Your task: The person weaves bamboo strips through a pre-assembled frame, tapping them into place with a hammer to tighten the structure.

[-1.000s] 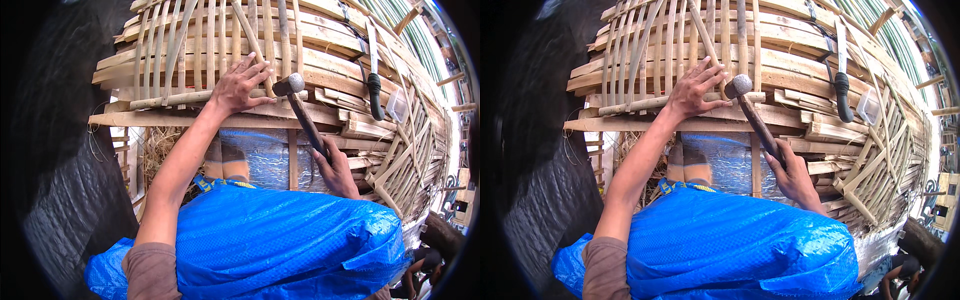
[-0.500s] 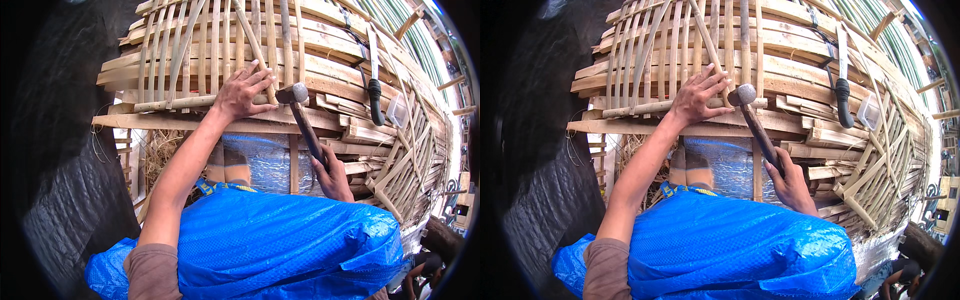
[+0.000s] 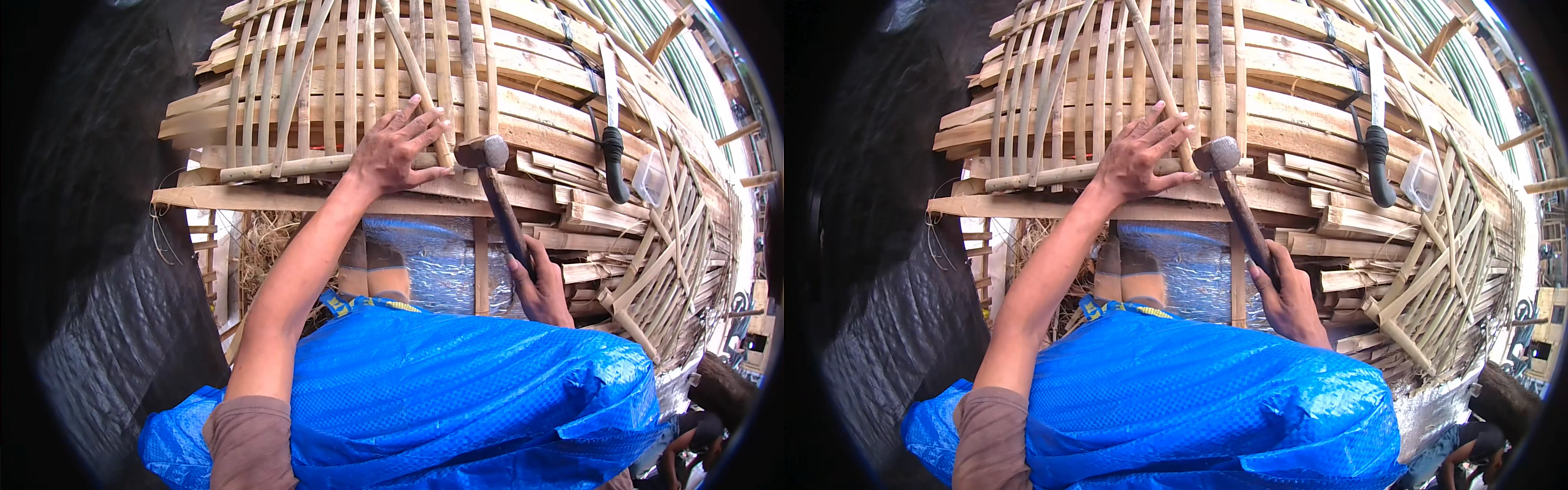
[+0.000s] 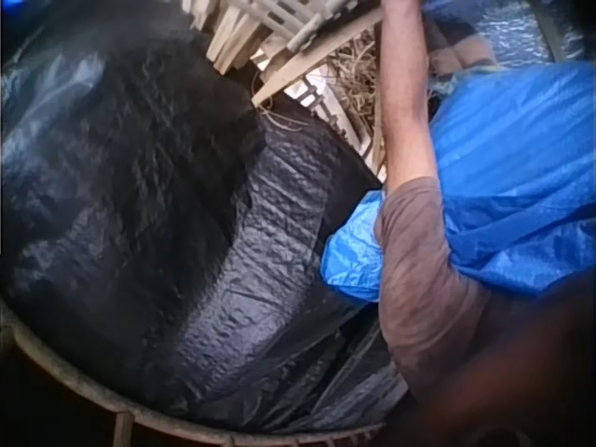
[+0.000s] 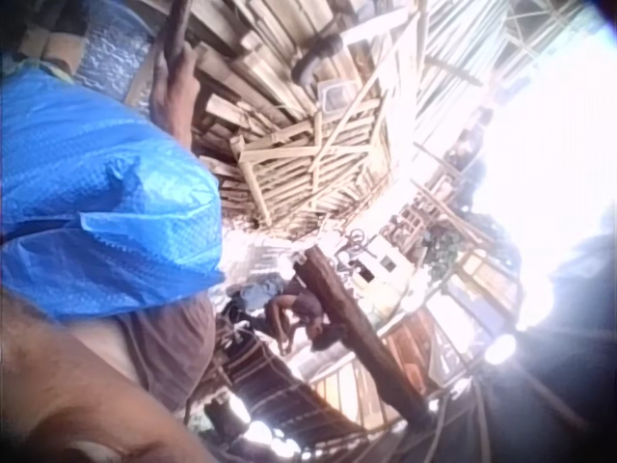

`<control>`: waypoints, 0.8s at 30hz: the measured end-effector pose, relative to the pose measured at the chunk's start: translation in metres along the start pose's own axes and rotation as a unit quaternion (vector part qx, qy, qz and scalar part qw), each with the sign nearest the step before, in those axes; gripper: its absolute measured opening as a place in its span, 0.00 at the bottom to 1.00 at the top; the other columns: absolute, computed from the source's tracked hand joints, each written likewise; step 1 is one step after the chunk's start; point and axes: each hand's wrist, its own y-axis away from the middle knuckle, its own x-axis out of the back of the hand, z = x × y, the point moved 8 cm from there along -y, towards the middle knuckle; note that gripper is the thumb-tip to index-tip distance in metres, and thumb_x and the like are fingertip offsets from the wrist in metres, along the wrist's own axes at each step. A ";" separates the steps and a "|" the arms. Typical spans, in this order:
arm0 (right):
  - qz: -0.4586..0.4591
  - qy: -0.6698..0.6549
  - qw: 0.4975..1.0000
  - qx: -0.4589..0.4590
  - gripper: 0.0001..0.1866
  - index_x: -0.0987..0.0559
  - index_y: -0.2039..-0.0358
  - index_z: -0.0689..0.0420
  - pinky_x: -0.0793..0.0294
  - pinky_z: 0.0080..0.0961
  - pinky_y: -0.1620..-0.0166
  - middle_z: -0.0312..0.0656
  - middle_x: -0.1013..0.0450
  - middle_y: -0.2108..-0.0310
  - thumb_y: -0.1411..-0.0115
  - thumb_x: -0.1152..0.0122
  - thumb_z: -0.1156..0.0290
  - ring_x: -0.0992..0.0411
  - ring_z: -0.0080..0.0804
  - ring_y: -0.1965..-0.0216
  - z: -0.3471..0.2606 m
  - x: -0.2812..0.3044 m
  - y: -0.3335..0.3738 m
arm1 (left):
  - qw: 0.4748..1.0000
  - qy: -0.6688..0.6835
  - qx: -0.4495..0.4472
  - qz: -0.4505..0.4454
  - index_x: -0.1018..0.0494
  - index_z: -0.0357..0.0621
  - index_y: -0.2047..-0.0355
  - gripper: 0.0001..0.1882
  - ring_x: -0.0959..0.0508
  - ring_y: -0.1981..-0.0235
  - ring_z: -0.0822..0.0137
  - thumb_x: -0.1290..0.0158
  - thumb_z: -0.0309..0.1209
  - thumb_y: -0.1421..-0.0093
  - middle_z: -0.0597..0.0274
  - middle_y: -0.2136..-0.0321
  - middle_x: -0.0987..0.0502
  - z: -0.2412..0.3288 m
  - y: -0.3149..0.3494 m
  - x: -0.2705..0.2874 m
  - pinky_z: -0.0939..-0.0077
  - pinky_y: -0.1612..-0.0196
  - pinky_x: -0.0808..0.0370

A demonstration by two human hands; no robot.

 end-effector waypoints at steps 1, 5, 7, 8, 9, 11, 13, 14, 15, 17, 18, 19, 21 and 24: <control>-0.001 -0.002 1.000 -0.003 0.19 0.32 0.45 0.58 0.35 0.31 0.72 0.46 0.31 0.80 0.32 0.43 0.66 0.33 0.32 0.79 0.000 0.001 0.000 | 1.000 0.002 0.001 0.001 0.27 0.53 0.42 0.40 0.37 0.33 0.50 0.42 0.64 0.48 0.62 0.38 0.30 0.000 0.000 0.000 0.52 0.34 0.36; 0.006 -0.014 1.000 -0.001 0.18 0.32 0.45 0.58 0.35 0.31 0.72 0.46 0.31 0.80 0.32 0.43 0.67 0.34 0.31 0.79 0.003 0.002 0.000 | 1.000 -0.002 0.003 0.002 0.27 0.53 0.41 0.40 0.37 0.33 0.49 0.42 0.64 0.47 0.61 0.38 0.30 0.000 0.000 -0.001 0.52 0.34 0.36; 0.009 -0.020 1.000 0.002 0.19 0.32 0.44 0.58 0.35 0.30 0.72 0.46 0.31 0.80 0.32 0.43 0.67 0.34 0.31 0.79 0.004 0.001 0.000 | 1.000 -0.007 0.004 -0.002 0.27 0.54 0.41 0.40 0.37 0.33 0.50 0.42 0.64 0.47 0.61 0.38 0.30 -0.001 0.000 -0.002 0.52 0.34 0.36; 0.009 -0.022 1.000 0.003 0.19 0.32 0.44 0.58 0.36 0.30 0.72 0.46 0.31 0.80 0.32 0.43 0.67 0.34 0.31 0.79 0.005 0.001 0.000 | 1.000 -0.008 0.006 -0.005 0.27 0.54 0.41 0.40 0.38 0.33 0.50 0.42 0.64 0.47 0.61 0.38 0.30 -0.001 0.001 -0.002 0.52 0.34 0.37; 0.010 -0.023 1.000 0.002 0.19 0.32 0.44 0.58 0.36 0.30 0.72 0.46 0.31 0.79 0.32 0.43 0.67 0.34 0.31 0.79 0.005 0.001 0.001 | 1.000 -0.008 0.006 -0.008 0.27 0.54 0.41 0.40 0.38 0.33 0.50 0.43 0.64 0.47 0.61 0.38 0.30 -0.001 0.000 -0.003 0.52 0.34 0.37; 0.011 -0.017 1.000 0.008 0.19 0.32 0.44 0.58 0.36 0.30 0.73 0.47 0.31 0.79 0.32 0.43 0.67 0.34 0.31 0.79 0.003 0.002 0.001 | 1.000 -0.003 0.009 -0.013 0.28 0.55 0.41 0.40 0.39 0.32 0.50 0.42 0.64 0.47 0.62 0.38 0.30 -0.001 -0.001 -0.004 0.51 0.34 0.37; 0.008 -0.011 1.000 0.013 0.19 0.32 0.44 0.58 0.36 0.30 0.73 0.47 0.30 0.79 0.32 0.44 0.66 0.33 0.31 0.79 0.001 0.001 0.000 | 1.000 0.000 0.015 -0.021 0.28 0.55 0.40 0.40 0.39 0.32 0.51 0.42 0.64 0.48 0.62 0.38 0.30 -0.002 -0.001 -0.005 0.51 0.34 0.38; 0.005 -0.008 1.000 0.014 0.19 0.32 0.44 0.58 0.35 0.30 0.73 0.48 0.30 0.79 0.32 0.44 0.66 0.32 0.32 0.79 -0.003 0.001 -0.002 | 0.999 0.001 0.017 -0.028 0.28 0.56 0.40 0.40 0.40 0.32 0.51 0.42 0.64 0.48 0.62 0.38 0.31 -0.003 -0.001 -0.006 0.51 0.33 0.38; 0.002 -0.005 1.000 0.016 0.19 0.32 0.44 0.58 0.35 0.30 0.73 0.48 0.30 0.79 0.32 0.44 0.66 0.32 0.32 0.79 -0.006 0.001 -0.004 | 0.999 0.002 0.019 -0.035 0.29 0.56 0.40 0.41 0.40 0.32 0.51 0.42 0.64 0.48 0.63 0.38 0.31 -0.003 -0.001 -0.007 0.51 0.33 0.39; -0.013 0.000 1.000 0.002 0.20 0.32 0.44 0.59 0.35 0.31 0.73 0.48 0.29 0.79 0.32 0.44 0.66 0.31 0.32 0.79 -0.011 0.001 -0.009 | 0.999 0.005 0.018 -0.036 0.29 0.56 0.39 0.41 0.40 0.32 0.51 0.42 0.65 0.48 0.63 0.37 0.31 -0.003 -0.002 -0.007 0.50 0.33 0.39; -0.022 0.002 1.000 -0.003 0.20 0.32 0.44 0.59 0.34 0.31 0.73 0.48 0.29 0.79 0.32 0.44 0.66 0.31 0.32 0.79 -0.012 0.000 -0.010 | 0.999 0.005 0.019 -0.036 0.29 0.56 0.39 0.41 0.40 0.32 0.51 0.43 0.65 0.48 0.63 0.37 0.31 -0.004 -0.002 -0.007 0.50 0.33 0.39; -0.023 0.003 1.000 -0.007 0.20 0.32 0.44 0.59 0.34 0.31 0.73 0.48 0.29 0.79 0.32 0.44 0.65 0.31 0.33 0.79 -0.010 -0.001 -0.010 | 0.999 0.009 0.023 -0.038 0.29 0.56 0.39 0.41 0.40 0.32 0.51 0.43 0.65 0.48 0.63 0.37 0.31 -0.004 -0.002 -0.007 0.50 0.33 0.39; -0.029 0.004 1.000 -0.012 0.20 0.32 0.43 0.59 0.34 0.31 0.73 0.48 0.29 0.78 0.32 0.44 0.65 0.30 0.33 0.79 0.000 -0.007 -0.014 | 0.998 0.015 0.033 -0.044 0.28 0.57 0.40 0.41 0.40 0.31 0.52 0.43 0.66 0.48 0.64 0.37 0.31 -0.007 0.002 -0.008 0.50 0.33 0.39; 0.007 0.007 1.000 -0.013 0.20 0.33 0.43 0.59 0.33 0.32 0.72 0.49 0.28 0.77 0.32 0.43 0.65 0.29 0.35 0.78 0.006 -0.008 -0.014 | 0.999 0.029 0.024 -0.022 0.28 0.57 0.41 0.41 0.40 0.32 0.52 0.44 0.67 0.48 0.64 0.37 0.31 -0.007 0.001 -0.007 0.50 0.33 0.39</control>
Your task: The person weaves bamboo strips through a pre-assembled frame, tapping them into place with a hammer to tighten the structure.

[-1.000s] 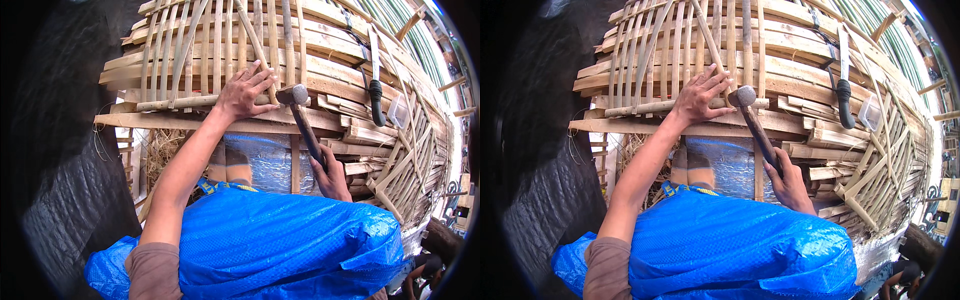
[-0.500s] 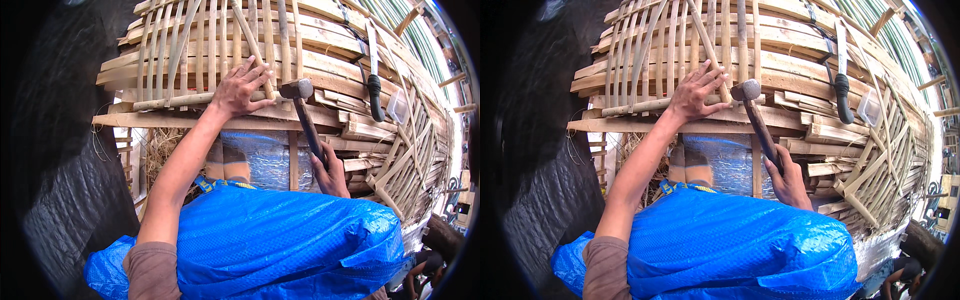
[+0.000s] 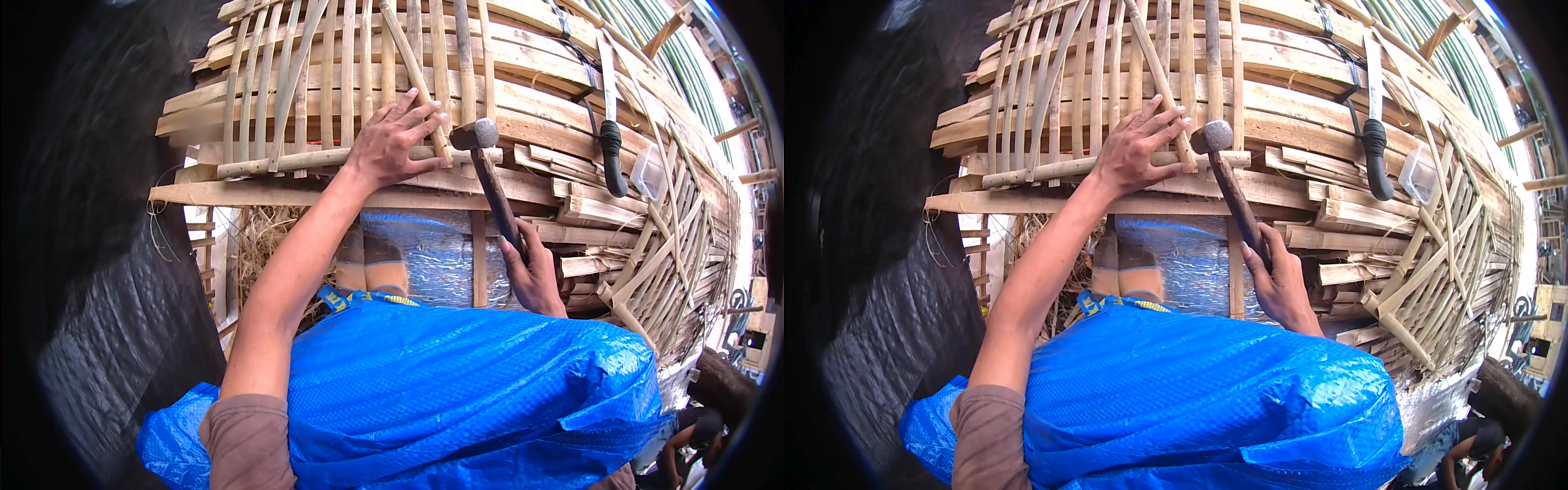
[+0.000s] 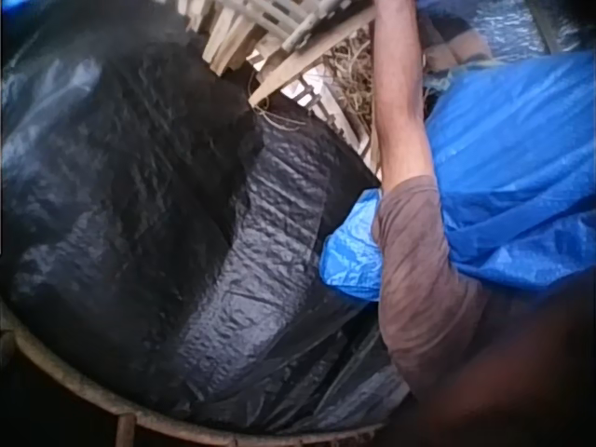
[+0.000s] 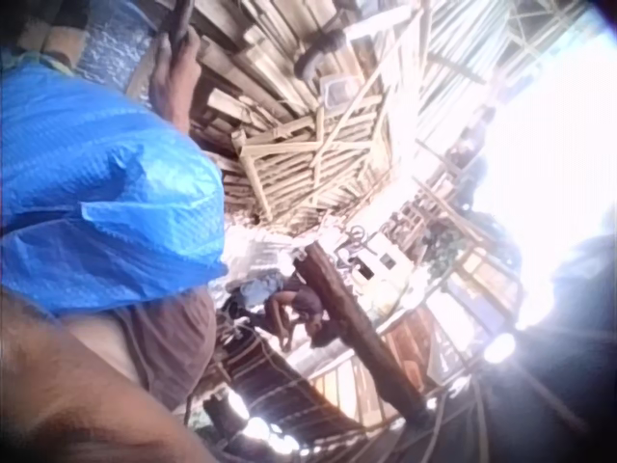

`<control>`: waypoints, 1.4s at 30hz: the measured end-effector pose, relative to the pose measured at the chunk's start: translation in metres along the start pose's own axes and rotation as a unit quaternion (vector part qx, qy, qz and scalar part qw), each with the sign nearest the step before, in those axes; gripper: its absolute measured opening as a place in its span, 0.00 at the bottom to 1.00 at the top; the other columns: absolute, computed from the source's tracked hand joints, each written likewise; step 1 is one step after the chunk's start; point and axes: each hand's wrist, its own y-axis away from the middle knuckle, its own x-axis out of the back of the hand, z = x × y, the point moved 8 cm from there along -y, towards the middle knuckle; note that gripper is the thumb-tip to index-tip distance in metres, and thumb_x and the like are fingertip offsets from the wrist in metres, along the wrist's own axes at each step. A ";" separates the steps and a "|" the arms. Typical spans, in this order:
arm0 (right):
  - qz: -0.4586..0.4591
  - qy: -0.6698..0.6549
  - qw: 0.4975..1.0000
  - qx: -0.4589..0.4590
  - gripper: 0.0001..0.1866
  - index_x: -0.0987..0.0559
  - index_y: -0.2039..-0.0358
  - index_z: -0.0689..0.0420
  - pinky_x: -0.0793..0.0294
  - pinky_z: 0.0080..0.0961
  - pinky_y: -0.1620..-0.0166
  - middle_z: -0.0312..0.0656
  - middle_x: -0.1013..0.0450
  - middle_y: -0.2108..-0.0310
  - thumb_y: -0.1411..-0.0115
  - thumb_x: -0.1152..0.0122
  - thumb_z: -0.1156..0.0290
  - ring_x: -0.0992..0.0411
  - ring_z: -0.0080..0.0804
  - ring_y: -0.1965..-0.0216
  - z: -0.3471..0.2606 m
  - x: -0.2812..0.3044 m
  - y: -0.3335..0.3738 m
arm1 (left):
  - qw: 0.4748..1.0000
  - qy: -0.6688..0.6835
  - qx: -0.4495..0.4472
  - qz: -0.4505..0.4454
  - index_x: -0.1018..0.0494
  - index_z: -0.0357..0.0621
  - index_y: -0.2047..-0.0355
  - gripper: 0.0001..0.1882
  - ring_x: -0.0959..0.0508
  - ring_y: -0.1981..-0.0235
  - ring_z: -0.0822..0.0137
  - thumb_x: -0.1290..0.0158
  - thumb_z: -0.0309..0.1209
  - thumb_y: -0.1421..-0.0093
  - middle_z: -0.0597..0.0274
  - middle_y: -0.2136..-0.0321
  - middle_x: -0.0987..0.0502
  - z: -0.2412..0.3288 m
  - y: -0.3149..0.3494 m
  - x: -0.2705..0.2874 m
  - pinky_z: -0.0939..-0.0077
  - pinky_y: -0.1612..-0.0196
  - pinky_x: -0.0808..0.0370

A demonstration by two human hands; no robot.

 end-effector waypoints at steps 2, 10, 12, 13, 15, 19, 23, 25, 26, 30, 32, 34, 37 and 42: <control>0.042 -0.003 0.999 0.020 0.20 0.33 0.43 0.59 0.31 0.32 0.72 0.50 0.26 0.76 0.32 0.43 0.66 0.28 0.36 0.77 0.008 0.000 -0.004 | 1.000 -0.009 0.007 -0.002 0.27 0.56 0.41 0.40 0.39 0.32 0.52 0.44 0.66 0.47 0.65 0.37 0.31 0.000 0.002 0.000 0.51 0.33 0.40; 0.213 0.102 0.968 0.081 0.23 0.37 0.40 0.58 0.28 0.45 0.68 0.57 0.24 0.74 0.33 0.46 0.69 0.24 0.55 0.73 -0.017 0.043 -0.070 | 1.000 0.000 0.014 -0.009 0.28 0.57 0.40 0.39 0.40 0.32 0.52 0.41 0.62 0.48 0.65 0.37 0.31 -0.001 0.000 0.002 0.51 0.33 0.39; 0.227 0.147 0.960 0.071 0.23 0.38 0.41 0.58 0.29 0.54 0.64 0.62 0.24 0.71 0.34 0.46 0.70 0.25 0.66 0.66 -0.028 0.051 -0.096 | 1.000 0.000 0.014 -0.007 0.27 0.56 0.40 0.39 0.39 0.32 0.51 0.40 0.61 0.48 0.65 0.37 0.31 -0.002 0.000 0.005 0.53 0.33 0.39; 0.234 0.160 0.956 0.076 0.22 0.38 0.41 0.58 0.30 0.55 0.63 0.62 0.24 0.69 0.34 0.46 0.70 0.25 0.67 0.65 -0.027 0.057 -0.107 | 1.000 0.004 0.011 -0.007 0.27 0.56 0.41 0.39 0.39 0.32 0.52 0.40 0.61 0.48 0.65 0.37 0.31 0.000 -0.001 0.004 0.53 0.32 0.40; 0.241 0.216 0.943 0.072 0.21 0.34 0.43 0.58 0.29 0.51 0.59 0.59 0.24 0.64 0.36 0.44 0.69 0.25 0.62 0.61 -0.031 0.066 -0.126 | 1.000 0.008 0.012 -0.007 0.27 0.56 0.41 0.39 0.39 0.32 0.52 0.40 0.61 0.48 0.65 0.38 0.30 0.002 -0.003 0.005 0.54 0.32 0.40; 0.292 0.339 0.883 0.141 0.19 0.26 0.49 0.60 0.29 0.43 0.52 0.51 0.25 0.60 0.38 0.40 0.66 0.28 0.51 0.56 -0.036 0.070 -0.126 | 1.000 0.005 0.010 -0.008 0.28 0.56 0.40 0.39 0.40 0.32 0.53 0.40 0.61 0.48 0.65 0.37 0.31 0.004 -0.002 0.002 0.54 0.32 0.40; 0.298 0.324 0.840 0.316 0.18 0.22 0.54 0.58 0.29 0.41 0.52 0.48 0.24 0.59 0.40 0.36 0.61 0.28 0.47 0.56 -0.093 0.036 -0.109 | 1.000 -0.001 0.016 -0.009 0.28 0.57 0.40 0.39 0.40 0.31 0.54 0.40 0.62 0.48 0.65 0.37 0.31 0.000 -0.001 0.002 0.53 0.32 0.40; 0.123 0.196 0.920 0.317 0.20 0.22 0.54 0.57 0.26 0.40 0.56 0.47 0.24 0.64 0.43 0.32 0.60 0.25 0.44 0.60 -0.099 -0.006 -0.123 | 1.000 0.012 0.021 -0.001 0.28 0.57 0.41 0.37 0.40 0.32 0.53 0.39 0.59 0.48 0.65 0.37 0.31 -0.001 0.000 0.006 0.51 0.33 0.39; 0.049 0.158 0.946 0.280 0.20 0.21 0.55 0.58 0.26 0.40 0.58 0.47 0.23 0.66 0.44 0.31 0.61 0.23 0.43 0.63 -0.099 -0.022 -0.126 | 1.000 0.019 0.019 -0.005 0.27 0.57 0.41 0.37 0.40 0.32 0.53 0.39 0.58 0.48 0.65 0.37 0.31 0.000 0.000 0.004 0.51 0.33 0.39; 0.019 0.104 0.962 0.253 0.12 0.18 0.62 0.59 0.24 0.39 0.62 0.51 0.22 0.70 0.44 0.31 0.66 0.22 0.45 0.67 -0.074 -0.034 -0.147 | 1.000 0.024 0.006 0.004 0.27 0.56 0.41 0.35 0.39 0.32 0.52 0.37 0.55 0.47 0.65 0.38 0.31 0.003 -0.003 0.004 0.52 0.34 0.38; 0.004 0.052 0.975 0.216 0.09 0.17 0.65 0.60 0.23 0.36 0.62 0.51 0.22 0.70 0.44 0.32 0.69 0.21 0.45 0.68 -0.062 -0.030 -0.151 | 1.000 0.023 -0.001 0.010 0.27 0.55 0.42 0.35 0.38 0.32 0.52 0.37 0.54 0.47 0.65 0.38 0.31 0.002 -0.002 0.004 0.53 0.34 0.38; 0.026 0.055 0.963 0.261 0.07 0.16 0.65 0.60 0.22 0.33 0.63 0.50 0.21 0.70 0.43 0.33 0.72 0.20 0.44 0.69 -0.066 -0.028 -0.148 | 1.000 0.017 -0.003 0.011 0.27 0.55 0.42 0.34 0.38 0.33 0.52 0.38 0.54 0.47 0.66 0.37 0.31 0.003 -0.002 0.004 0.54 0.34 0.38; 0.028 0.041 0.961 0.272 0.08 0.16 0.64 0.60 0.22 0.32 0.62 0.49 0.20 0.69 0.43 0.34 0.73 0.19 0.41 0.68 -0.066 -0.033 -0.149 | 1.000 0.010 0.003 0.006 0.27 0.55 0.42 0.35 0.38 0.33 0.52 0.38 0.54 0.47 0.66 0.37 0.31 0.002 -0.001 0.004 0.54 0.33 0.38; 0.007 0.040 0.978 0.205 0.08 0.16 0.63 0.60 0.21 0.30 0.60 0.49 0.19 0.67 0.43 0.34 0.73 0.18 0.37 0.66 -0.066 -0.034 -0.159 | 1.000 0.010 0.004 0.006 0.27 0.56 0.42 0.35 0.38 0.33 0.52 0.37 0.54 0.48 0.66 0.37 0.32 0.002 -0.002 0.004 0.53 0.33 0.38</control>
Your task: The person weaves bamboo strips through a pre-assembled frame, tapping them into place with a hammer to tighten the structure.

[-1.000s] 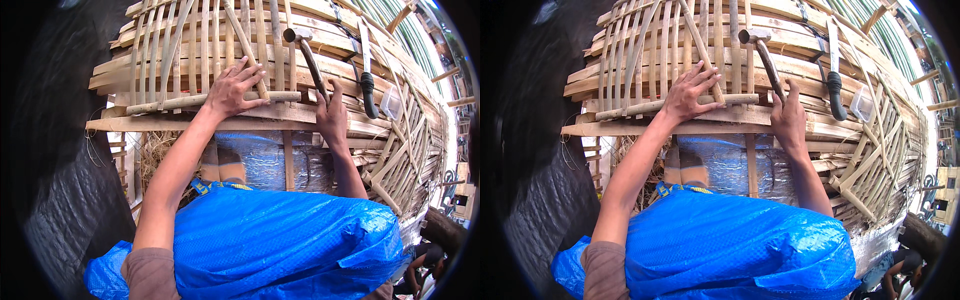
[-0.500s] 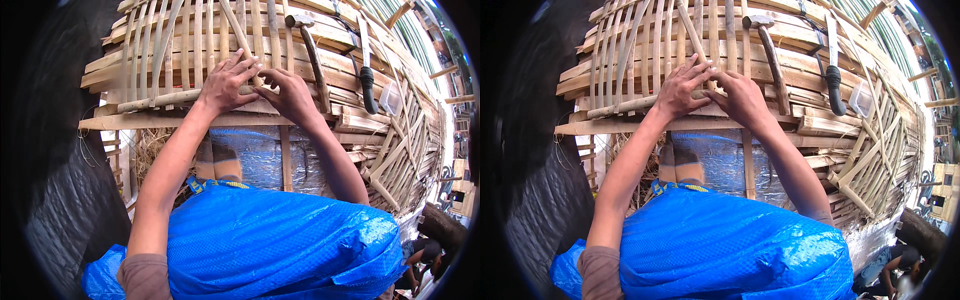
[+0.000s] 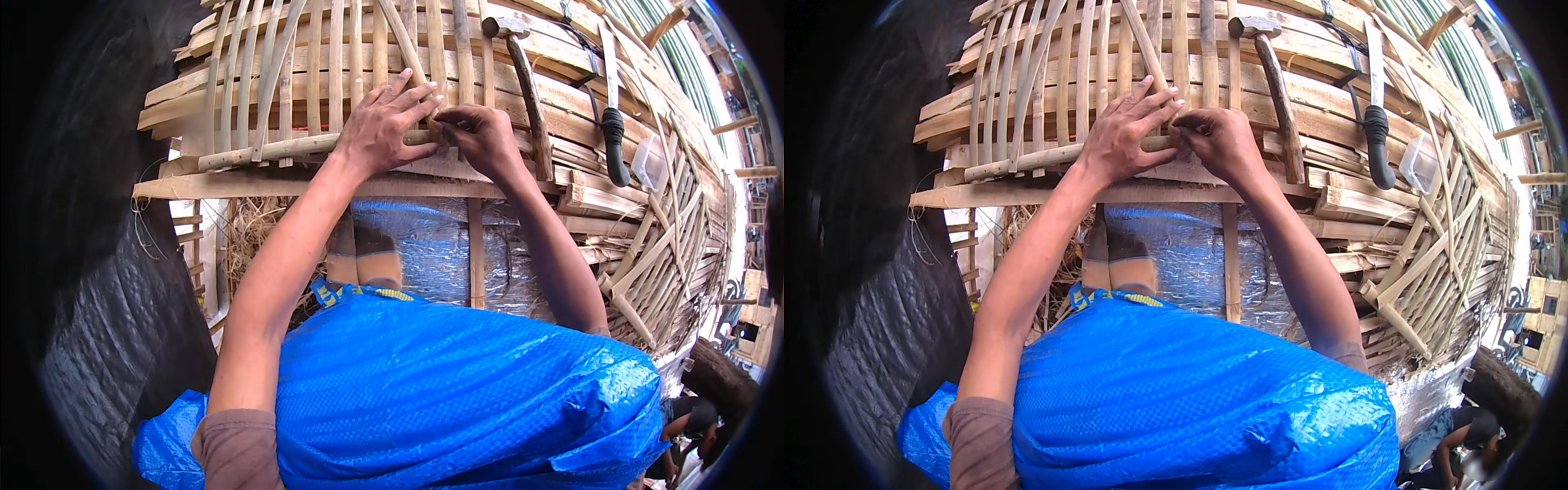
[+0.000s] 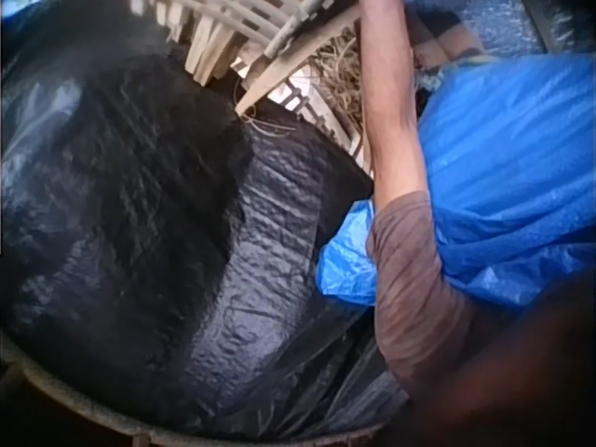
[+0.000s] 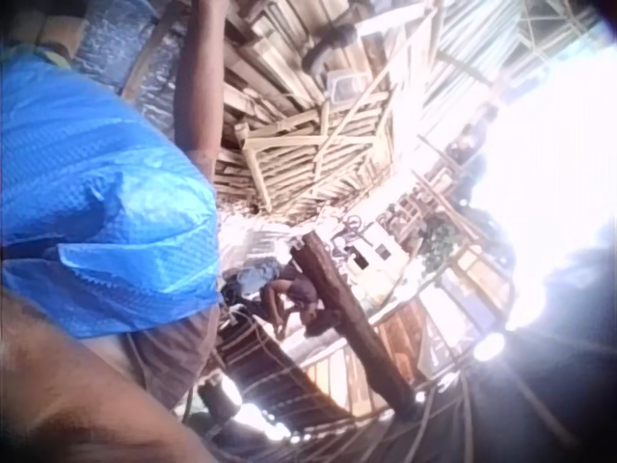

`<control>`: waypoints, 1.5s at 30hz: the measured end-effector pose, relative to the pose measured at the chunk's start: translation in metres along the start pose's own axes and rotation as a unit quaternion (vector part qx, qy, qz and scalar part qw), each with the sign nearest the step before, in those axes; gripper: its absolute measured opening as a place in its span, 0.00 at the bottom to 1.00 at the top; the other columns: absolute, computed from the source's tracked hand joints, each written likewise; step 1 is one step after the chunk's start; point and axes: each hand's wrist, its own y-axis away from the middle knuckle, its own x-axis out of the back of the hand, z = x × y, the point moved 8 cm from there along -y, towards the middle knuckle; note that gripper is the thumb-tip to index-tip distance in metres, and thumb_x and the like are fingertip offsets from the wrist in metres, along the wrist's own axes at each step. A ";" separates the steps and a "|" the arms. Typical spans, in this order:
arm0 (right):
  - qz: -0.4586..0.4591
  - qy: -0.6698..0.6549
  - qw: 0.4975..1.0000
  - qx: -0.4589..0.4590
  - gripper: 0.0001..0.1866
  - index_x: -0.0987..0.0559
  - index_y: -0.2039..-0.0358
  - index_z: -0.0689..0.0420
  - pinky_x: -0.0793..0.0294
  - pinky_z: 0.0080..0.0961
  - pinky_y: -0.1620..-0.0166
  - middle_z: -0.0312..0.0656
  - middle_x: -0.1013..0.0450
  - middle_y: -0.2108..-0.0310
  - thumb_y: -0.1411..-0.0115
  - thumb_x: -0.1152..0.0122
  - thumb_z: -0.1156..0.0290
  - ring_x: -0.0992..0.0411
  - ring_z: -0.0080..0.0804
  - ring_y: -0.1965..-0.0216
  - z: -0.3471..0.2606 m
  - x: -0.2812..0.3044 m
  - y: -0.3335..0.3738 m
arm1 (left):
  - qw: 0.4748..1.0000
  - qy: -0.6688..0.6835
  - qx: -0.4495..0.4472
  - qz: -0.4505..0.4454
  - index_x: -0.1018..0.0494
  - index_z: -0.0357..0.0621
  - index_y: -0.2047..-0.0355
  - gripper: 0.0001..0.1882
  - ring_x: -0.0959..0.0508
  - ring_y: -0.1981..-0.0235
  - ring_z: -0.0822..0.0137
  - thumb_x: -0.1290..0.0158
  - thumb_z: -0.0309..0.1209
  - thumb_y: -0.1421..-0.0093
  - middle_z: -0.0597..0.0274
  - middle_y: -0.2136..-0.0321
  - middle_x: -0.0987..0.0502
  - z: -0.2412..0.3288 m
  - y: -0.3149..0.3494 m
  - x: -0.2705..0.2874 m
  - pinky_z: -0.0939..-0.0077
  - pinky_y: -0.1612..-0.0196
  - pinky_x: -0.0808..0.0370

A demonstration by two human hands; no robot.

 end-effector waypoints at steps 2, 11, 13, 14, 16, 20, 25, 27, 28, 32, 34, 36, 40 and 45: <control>0.001 -0.005 1.000 -0.008 0.08 0.16 0.62 0.60 0.21 0.30 0.61 0.49 0.19 0.67 0.43 0.34 0.73 0.18 0.36 0.66 0.000 0.000 0.001 | 1.000 -0.001 -0.001 -0.003 0.27 0.56 0.41 0.35 0.38 0.33 0.52 0.37 0.54 0.48 0.66 0.37 0.32 0.000 0.001 -0.002 0.53 0.33 0.38; 0.040 -0.011 0.997 0.061 0.07 0.16 0.63 0.58 0.21 0.30 0.63 0.47 0.19 0.68 0.43 0.34 0.75 0.19 0.37 0.69 -0.003 0.001 0.005 | 1.000 -0.012 0.010 -0.013 0.27 0.58 0.41 0.36 0.39 0.32 0.52 0.37 0.57 0.48 0.68 0.36 0.32 -0.001 0.002 -0.003 0.52 0.33 0.38; 0.042 -0.009 0.997 0.064 0.06 0.16 0.64 0.57 0.21 0.32 0.65 0.47 0.20 0.69 0.44 0.34 0.75 0.19 0.39 0.70 -0.002 0.002 0.006 | 1.000 -0.010 0.009 -0.011 0.27 0.58 0.41 0.36 0.39 0.32 0.52 0.37 0.57 0.48 0.67 0.36 0.32 0.000 0.001 -0.002 0.51 0.33 0.38; 0.041 -0.003 0.997 0.069 0.06 0.16 0.65 0.57 0.22 0.32 0.65 0.48 0.21 0.70 0.44 0.35 0.75 0.20 0.41 0.71 -0.003 0.002 0.006 | 1.000 -0.010 0.010 -0.011 0.27 0.57 0.41 0.36 0.39 0.32 0.52 0.37 0.57 0.48 0.67 0.36 0.32 0.000 0.001 -0.002 0.51 0.33 0.38; 0.039 0.009 0.996 0.080 0.05 0.17 0.66 0.57 0.23 0.34 0.66 0.48 0.22 0.71 0.43 0.35 0.74 0.21 0.44 0.71 -0.005 0.000 0.006 | 1.000 -0.010 0.010 -0.009 0.27 0.57 0.41 0.36 0.39 0.32 0.53 0.37 0.56 0.48 0.67 0.37 0.32 0.000 0.001 -0.001 0.51 0.33 0.38; 0.044 0.010 0.996 0.074 0.04 0.17 0.67 0.57 0.24 0.36 0.67 0.49 0.23 0.73 0.43 0.36 0.74 0.22 0.47 0.72 -0.005 0.002 0.008 | 1.000 -0.003 0.008 -0.007 0.27 0.57 0.41 0.35 0.39 0.32 0.52 0.37 0.56 0.48 0.67 0.37 0.31 0.000 0.000 -0.001 0.50 0.34 0.38; 0.040 0.022 0.996 0.083 0.07 0.17 0.63 0.57 0.23 0.34 0.66 0.47 0.21 0.71 0.43 0.34 0.72 0.20 0.43 0.70 -0.006 0.002 0.009 | 1.000 -0.001 0.011 -0.006 0.27 0.57 0.41 0.36 0.39 0.32 0.51 0.38 0.57 0.47 0.66 0.37 0.31 0.000 -0.001 0.000 0.51 0.34 0.38; 0.042 -0.027 0.998 0.038 0.11 0.17 0.59 0.57 0.21 0.31 0.65 0.47 0.20 0.70 0.43 0.32 0.71 0.19 0.38 0.70 -0.004 0.007 0.010 | 1.000 0.002 0.013 -0.009 0.28 0.57 0.41 0.37 0.39 0.32 0.51 0.39 0.58 0.47 0.66 0.37 0.31 0.000 -0.001 0.002 0.51 0.34 0.38; 0.043 -0.052 0.998 0.016 0.13 0.18 0.57 0.57 0.21 0.30 0.64 0.46 0.19 0.69 0.44 0.31 0.71 0.19 0.36 0.69 -0.005 0.009 0.011 | 1.000 -0.002 0.006 -0.007 0.28 0.57 0.40 0.37 0.39 0.32 0.51 0.39 0.59 0.47 0.66 0.37 0.31 0.000 -0.002 0.002 0.51 0.34 0.38; 0.164 0.129 0.978 0.018 0.19 0.21 0.54 0.59 0.22 0.37 0.59 0.47 0.20 0.65 0.42 0.33 0.63 0.21 0.40 0.61 -0.018 0.062 0.016 | 1.000 -0.011 0.002 -0.008 0.32 0.56 0.38 0.42 0.39 0.32 0.51 0.41 0.63 0.48 0.65 0.36 0.32 -0.001 0.004 -0.003 0.54 0.33 0.38; 0.188 0.335 0.923 0.014 0.24 0.25 0.50 0.59 0.26 0.43 0.54 0.51 0.25 0.59 0.43 0.34 0.62 0.27 0.49 0.54 -0.019 0.078 0.025 | 1.000 -0.004 0.017 -0.001 0.32 0.55 0.38 0.44 0.40 0.32 0.51 0.41 0.64 0.49 0.65 0.35 0.34 -0.002 0.002 -0.001 0.54 0.32 0.39; 0.165 0.371 0.913 -0.027 0.31 0.35 0.42 0.60 0.28 0.47 0.52 0.58 0.30 0.56 0.44 0.36 0.65 0.30 0.57 0.52 0.008 0.078 0.035 | 0.998 0.053 0.029 0.026 0.32 0.54 0.39 0.44 0.41 0.32 0.50 0.41 0.66 0.50 0.64 0.35 0.35 -0.008 0.004 -0.001 0.55 0.32 0.39; 0.160 0.368 0.913 -0.068 0.29 0.40 0.41 0.63 0.27 0.53 0.55 0.61 0.29 0.58 0.42 0.42 0.71 0.29 0.62 0.54 0.030 0.087 0.038 | 1.000 0.003 0.004 -0.013 0.28 0.54 0.44 0.42 0.42 0.31 0.51 0.41 0.67 0.52 0.64 0.34 0.36 -0.006 0.000 -0.009 0.53 0.31 0.40; 0.111 0.348 0.922 -0.130 0.20 0.36 0.48 0.65 0.28 0.56 0.55 0.65 0.26 0.62 0.40 0.48 0.72 0.26 0.66 0.59 0.040 0.101 0.027 | 0.999 -0.001 0.034 0.003 0.23 0.58 0.49 0.39 0.44 0.30 0.53 0.40 0.68 0.54 0.64 0.35 0.35 -0.008 -0.001 -0.001 0.48 0.31 0.43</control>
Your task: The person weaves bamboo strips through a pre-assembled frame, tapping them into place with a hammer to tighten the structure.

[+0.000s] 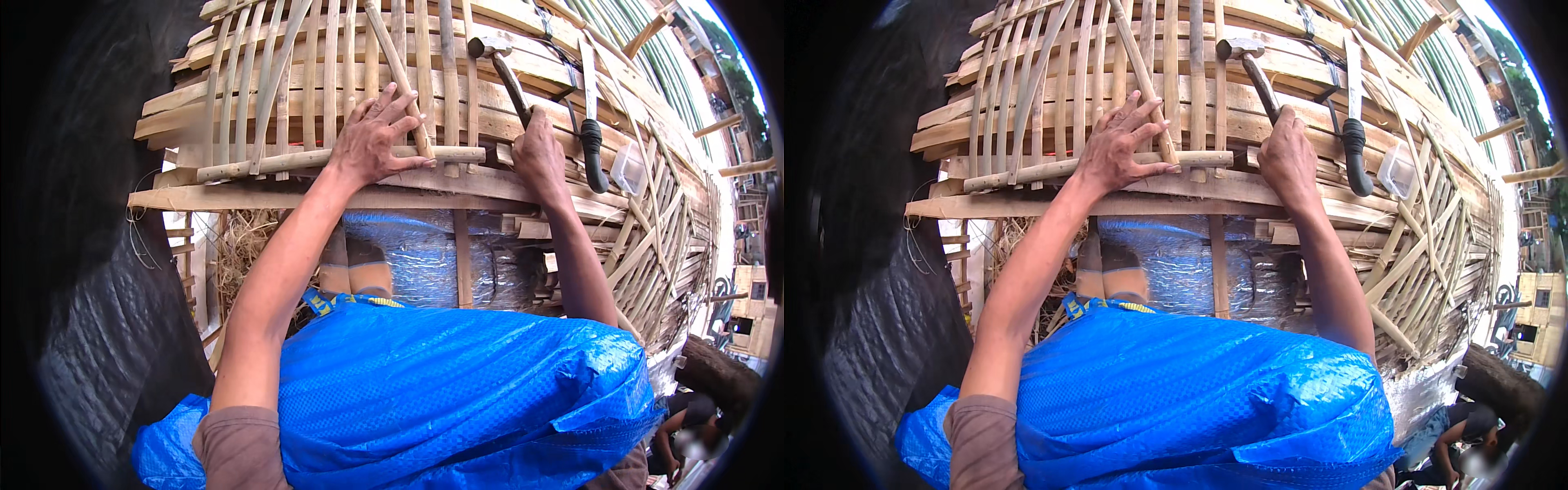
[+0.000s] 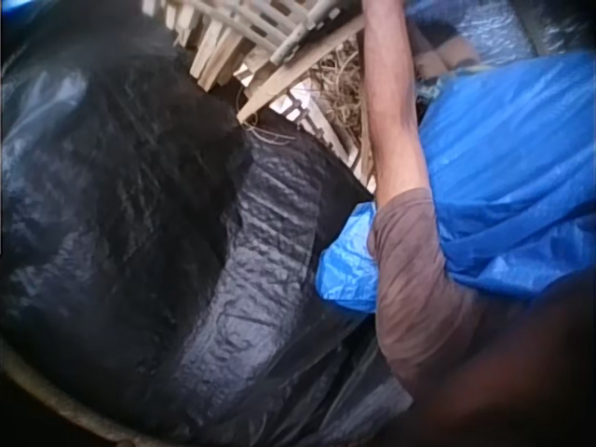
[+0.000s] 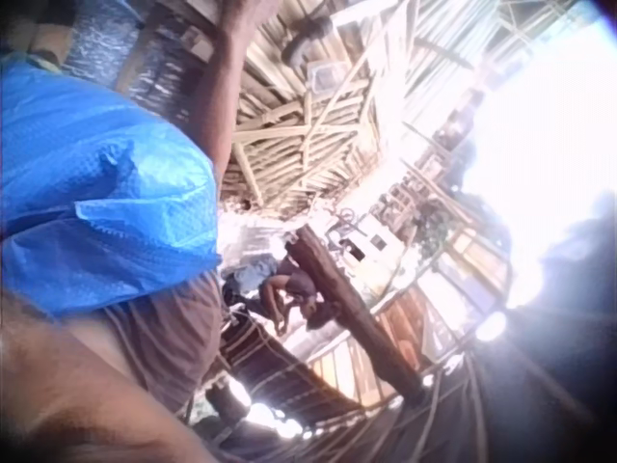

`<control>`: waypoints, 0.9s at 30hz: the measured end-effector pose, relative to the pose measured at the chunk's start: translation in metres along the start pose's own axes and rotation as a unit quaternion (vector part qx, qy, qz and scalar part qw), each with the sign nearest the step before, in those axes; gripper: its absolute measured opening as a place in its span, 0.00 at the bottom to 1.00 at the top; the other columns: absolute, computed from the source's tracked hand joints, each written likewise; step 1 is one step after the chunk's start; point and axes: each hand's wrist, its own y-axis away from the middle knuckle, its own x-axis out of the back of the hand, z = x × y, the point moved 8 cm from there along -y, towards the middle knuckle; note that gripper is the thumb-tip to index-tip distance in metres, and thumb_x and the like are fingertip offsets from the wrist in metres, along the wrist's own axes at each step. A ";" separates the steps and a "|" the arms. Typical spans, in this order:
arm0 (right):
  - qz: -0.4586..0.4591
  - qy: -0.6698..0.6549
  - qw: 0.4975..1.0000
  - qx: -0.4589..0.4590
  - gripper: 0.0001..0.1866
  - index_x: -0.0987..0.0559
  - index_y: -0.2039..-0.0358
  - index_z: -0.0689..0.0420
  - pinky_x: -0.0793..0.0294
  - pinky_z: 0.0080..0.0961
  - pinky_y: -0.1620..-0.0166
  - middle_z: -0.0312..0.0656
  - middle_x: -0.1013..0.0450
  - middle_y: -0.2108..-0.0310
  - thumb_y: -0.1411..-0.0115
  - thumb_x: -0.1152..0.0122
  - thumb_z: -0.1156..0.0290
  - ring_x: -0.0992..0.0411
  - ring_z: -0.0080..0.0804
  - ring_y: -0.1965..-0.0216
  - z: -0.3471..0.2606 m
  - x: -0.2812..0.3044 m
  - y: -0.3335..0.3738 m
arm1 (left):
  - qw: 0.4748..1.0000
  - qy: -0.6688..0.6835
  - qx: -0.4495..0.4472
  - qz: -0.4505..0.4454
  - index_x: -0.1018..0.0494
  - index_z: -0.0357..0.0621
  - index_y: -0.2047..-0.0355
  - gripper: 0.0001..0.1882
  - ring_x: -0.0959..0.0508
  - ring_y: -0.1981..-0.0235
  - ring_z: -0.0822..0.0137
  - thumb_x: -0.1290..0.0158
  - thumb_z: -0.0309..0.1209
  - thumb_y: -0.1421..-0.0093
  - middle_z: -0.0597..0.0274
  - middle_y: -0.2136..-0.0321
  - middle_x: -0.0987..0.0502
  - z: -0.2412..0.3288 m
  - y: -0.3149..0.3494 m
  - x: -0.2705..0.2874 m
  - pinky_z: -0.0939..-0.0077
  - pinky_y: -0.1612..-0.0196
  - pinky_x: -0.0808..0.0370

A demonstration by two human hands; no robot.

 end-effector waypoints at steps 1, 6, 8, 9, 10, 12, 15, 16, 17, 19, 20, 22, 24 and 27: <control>-0.007 -0.006 1.000 -0.013 0.19 0.35 0.49 0.65 0.28 0.56 0.55 0.65 0.26 0.62 0.40 0.49 0.72 0.26 0.66 0.59 0.004 0.007 -0.004 | 1.000 0.008 0.004 -0.005 0.23 0.59 0.50 0.38 0.44 0.30 0.53 0.40 0.68 0.54 0.64 0.35 0.35 0.001 -0.001 0.000 0.47 0.31 0.44; -0.071 -0.139 0.987 0.021 0.24 0.30 0.48 0.62 0.29 0.43 0.56 0.55 0.24 0.67 0.35 0.40 0.56 0.24 0.50 0.63 0.005 0.044 -0.005 | 0.999 0.010 0.041 0.002 0.42 0.54 0.34 0.55 0.38 0.33 0.52 0.39 0.70 0.56 0.60 0.37 0.33 -0.005 0.003 0.001 0.47 0.32 0.44; -0.201 -0.230 0.951 -0.057 0.20 0.28 0.50 0.58 0.32 0.28 0.71 0.38 0.31 0.78 0.34 0.41 0.57 0.31 0.27 0.77 -0.001 0.053 0.008 | 0.999 0.023 0.026 0.034 0.43 0.52 0.34 0.56 0.36 0.34 0.52 0.38 0.68 0.57 0.60 0.37 0.33 -0.008 0.009 0.002 0.47 0.33 0.43; -0.262 -0.303 0.909 -0.115 0.18 0.28 0.51 0.57 0.35 0.23 0.77 0.32 0.34 0.80 0.33 0.42 0.56 0.35 0.19 0.81 -0.007 0.059 0.023 | 0.998 0.035 0.012 0.051 0.44 0.51 0.34 0.57 0.36 0.34 0.53 0.37 0.68 0.57 0.59 0.38 0.33 -0.006 0.008 0.003 0.47 0.33 0.43; -0.275 -0.327 0.902 -0.067 0.16 0.27 0.54 0.54 0.45 0.16 0.82 0.24 0.41 0.82 0.31 0.44 0.56 0.44 0.10 0.84 -0.012 0.060 0.031 | 0.997 0.030 -0.001 0.072 0.44 0.50 0.35 0.57 0.34 0.36 0.53 0.36 0.66 0.58 0.59 0.38 0.33 -0.002 0.007 0.009 0.47 0.34 0.42; -0.314 -0.296 0.900 -0.060 0.16 0.28 0.55 0.56 0.41 0.20 0.78 0.28 0.38 0.80 0.31 0.45 0.56 0.40 0.15 0.81 -0.021 0.063 0.053 | 0.997 0.029 0.001 0.067 0.44 0.49 0.35 0.57 0.34 0.36 0.54 0.36 0.66 0.58 0.59 0.38 0.33 0.001 0.005 0.010 0.47 0.34 0.42; -0.326 -0.225 0.918 -0.016 0.18 0.28 0.55 0.57 0.37 0.27 0.72 0.33 0.36 0.78 0.31 0.45 0.54 0.38 0.21 0.75 -0.037 0.060 0.076 | 0.998 0.023 0.020 0.051 0.42 0.46 0.36 0.56 0.34 0.35 0.55 0.35 0.65 0.58 0.57 0.39 0.31 0.000 0.003 0.007 0.47 0.33 0.44; -0.334 -0.184 0.924 -0.005 0.19 0.29 0.55 0.57 0.37 0.29 0.71 0.36 0.36 0.77 0.31 0.45 0.53 0.38 0.23 0.75 -0.038 0.056 0.078 | 0.998 0.022 0.025 0.045 0.42 0.45 0.37 0.57 0.34 0.35 0.55 0.35 0.65 0.58 0.56 0.40 0.31 -0.001 0.002 0.006 0.47 0.33 0.44; -0.350 -0.205 0.914 -0.020 0.19 0.29 0.55 0.57 0.37 0.29 0.71 0.35 0.36 0.77 0.31 0.46 0.53 0.38 0.23 0.75 -0.038 0.052 0.079 | 0.999 0.021 0.030 0.038 0.42 0.45 0.37 0.57 0.34 0.35 0.55 0.35 0.65 0.58 0.56 0.40 0.31 -0.002 0.003 0.007 0.47 0.33 0.44; -0.378 -0.243 0.892 -0.053 0.19 0.29 0.55 0.57 0.37 0.28 0.71 0.35 0.36 0.76 0.31 0.46 0.53 0.38 0.22 0.75 -0.036 0.044 0.083 | 0.999 0.019 0.027 0.043 0.41 0.43 0.37 0.57 0.34 0.35 0.55 0.34 0.65 0.59 0.55 0.41 0.30 -0.001 0.003 0.009 0.46 0.33 0.45; -0.369 -0.257 0.891 -0.063 0.19 0.29 0.55 0.57 0.37 0.26 0.72 0.33 0.36 0.76 0.31 0.46 0.53 0.38 0.21 0.75 -0.038 0.048 0.082 | 0.998 0.020 0.025 0.048 0.41 0.43 0.37 0.57 0.34 0.35 0.55 0.34 0.65 0.59 0.55 0.41 0.30 -0.002 0.003 0.009 0.47 0.33 0.45; -0.372 -0.277 0.881 -0.093 0.19 0.28 0.54 0.57 0.37 0.25 0.73 0.32 0.36 0.76 0.31 0.46 0.53 0.38 0.19 0.75 -0.042 0.059 0.081 | 0.998 0.022 0.023 0.052 0.41 0.42 0.37 0.57 0.34 0.35 0.54 0.34 0.65 0.60 0.55 0.41 0.30 -0.003 0.005 0.007 0.46 0.32 0.44; -0.374 -0.270 0.883 -0.081 0.20 0.27 0.52 0.58 0.37 0.24 0.73 0.32 0.36 0.76 0.31 0.46 0.53 0.38 0.19 0.76 -0.041 0.061 0.081 | 0.998 0.023 0.018 0.056 0.41 0.42 0.37 0.58 0.34 0.35 0.54 0.34 0.66 0.60 0.54 0.41 0.30 -0.002 0.004 0.008 0.46 0.32 0.44; -0.381 -0.196 0.904 -0.004 0.20 0.28 0.51 0.58 0.38 0.24 0.75 0.33 0.36 0.77 0.31 0.46 0.54 0.38 0.19 0.78 -0.040 0.050 0.082 | 0.999 0.020 0.032 0.031 0.40 0.41 0.37 0.58 0.34 0.35 0.54 0.34 0.66 0.60 0.52 0.41 0.30 0.000 0.002 0.007 0.46 0.33 0.44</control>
